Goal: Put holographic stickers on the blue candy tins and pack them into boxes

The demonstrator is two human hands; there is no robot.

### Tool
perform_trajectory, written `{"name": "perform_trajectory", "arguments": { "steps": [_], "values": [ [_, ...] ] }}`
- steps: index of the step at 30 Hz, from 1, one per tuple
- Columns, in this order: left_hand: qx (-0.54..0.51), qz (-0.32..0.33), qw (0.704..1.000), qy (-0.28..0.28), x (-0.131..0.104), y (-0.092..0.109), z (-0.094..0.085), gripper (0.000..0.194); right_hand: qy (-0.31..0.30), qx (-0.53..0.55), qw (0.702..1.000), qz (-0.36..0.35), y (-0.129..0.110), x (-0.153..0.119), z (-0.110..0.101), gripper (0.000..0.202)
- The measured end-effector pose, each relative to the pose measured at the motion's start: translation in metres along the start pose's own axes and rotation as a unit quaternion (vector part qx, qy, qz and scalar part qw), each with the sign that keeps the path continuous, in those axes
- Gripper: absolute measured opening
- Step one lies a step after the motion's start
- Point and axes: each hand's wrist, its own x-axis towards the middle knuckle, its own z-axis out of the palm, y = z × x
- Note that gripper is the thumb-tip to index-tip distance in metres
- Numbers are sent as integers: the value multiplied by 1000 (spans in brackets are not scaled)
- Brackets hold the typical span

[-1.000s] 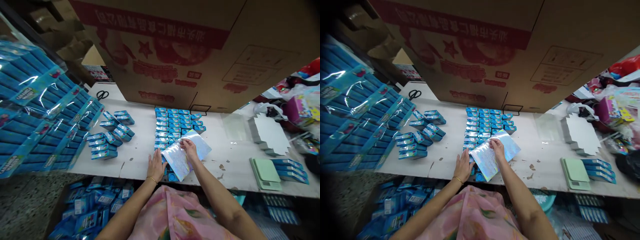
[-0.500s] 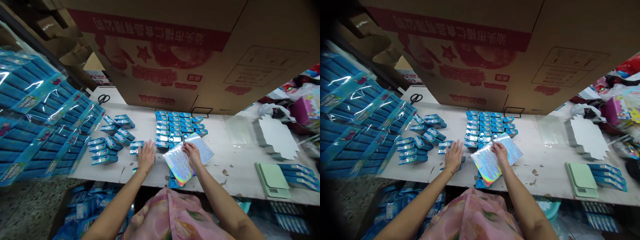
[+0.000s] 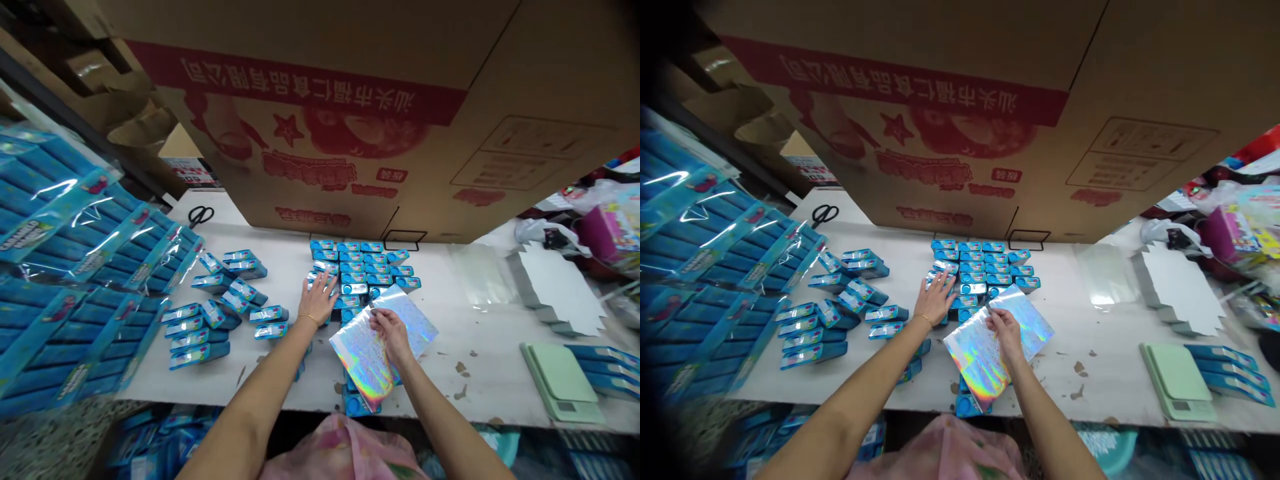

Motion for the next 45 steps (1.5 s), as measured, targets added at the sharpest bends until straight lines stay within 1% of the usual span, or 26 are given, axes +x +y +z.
{"name": "perform_trajectory", "arguments": {
  "steps": [4,7,9,11,12,14,16,17,19,20,22,24,26,29,31,32,34,35,37,38,39,40,41,42,43,45],
  "values": [
    [32,-32,999,-15,-8,-35,-10,49,-6,-9,1000,-3,1,1,-2,28],
    [58,-96,994,-10,-8,-61,-19,50,-15,-24,1000,-6,3,2,-4,29],
    [77,-143,987,6,-8,-73,-24,53,-18,-28,999,-8,5,3,-6,29],
    [91,-146,985,17,-8,-76,-28,54,-17,-26,999,-10,5,3,-6,29],
    [92,-127,987,16,-8,-74,-29,53,-16,-24,1000,-9,5,3,-6,29],
    [82,-61,995,-7,-9,-66,-29,54,-13,-21,1000,-5,5,3,-5,28],
    [62,-7,997,-54,-12,-56,-27,60,-14,-16,1000,1,4,2,-4,28],
    [52,7,995,-80,-13,-52,-25,64,-14,-14,1000,6,3,2,-4,28],
    [36,18,991,-125,-17,-48,-23,67,-16,-12,1000,13,2,3,-3,28],
    [29,21,989,-142,-18,-46,-22,66,-16,-11,1000,14,1,3,-3,28],
    [8,23,986,-167,-17,-42,-20,60,-21,-5,1000,15,0,5,-4,28],
    [-32,10,984,-177,-12,-31,-15,53,-30,7,999,17,-1,6,-6,28],
    [-114,-4,980,-164,-5,-13,-6,47,-41,17,999,25,-3,7,-9,28],
    [-264,-7,959,-107,2,18,11,45,-55,24,998,34,-7,6,-12,28],
    [-332,-39,940,-75,2,31,18,50,-64,26,997,38,-10,5,-13,28],
    [-346,-66,934,-60,2,33,18,52,-68,28,996,42,-12,5,-13,28],
    [-324,-111,939,-21,4,29,14,51,-74,35,995,48,-15,5,-13,30],
    [-285,-119,951,3,7,23,9,50,-75,37,995,51,-17,5,-13,31],
    [-172,-94,980,39,18,11,-2,53,-72,27,996,53,-22,7,-14,33],
    [-120,-72,989,41,26,5,-7,55,-69,11,996,48,-25,7,-14,34],
    [-77,-48,996,27,34,1,-11,57,-63,-15,997,33,-29,6,-15,33],
    [-43,-24,999,2,41,-2,-13,58,-57,-51,997,4,-34,5,-15,32],
    [-16,-1,1000,-25,46,-5,-15,58,-53,-96,993,-42,-41,3,-15,29],
    [6,18,999,-47,49,-7,-15,58,-56,-147,983,-98,-48,1,-13,24],
    [23,33,997,-59,49,-11,-15,56,-65,-199,965,-157,-56,-2,-10,19],
    [39,50,996,-54,42,-20,-17,53,-108,-289,918,-249,-71,-5,3,12]
  ]
}}
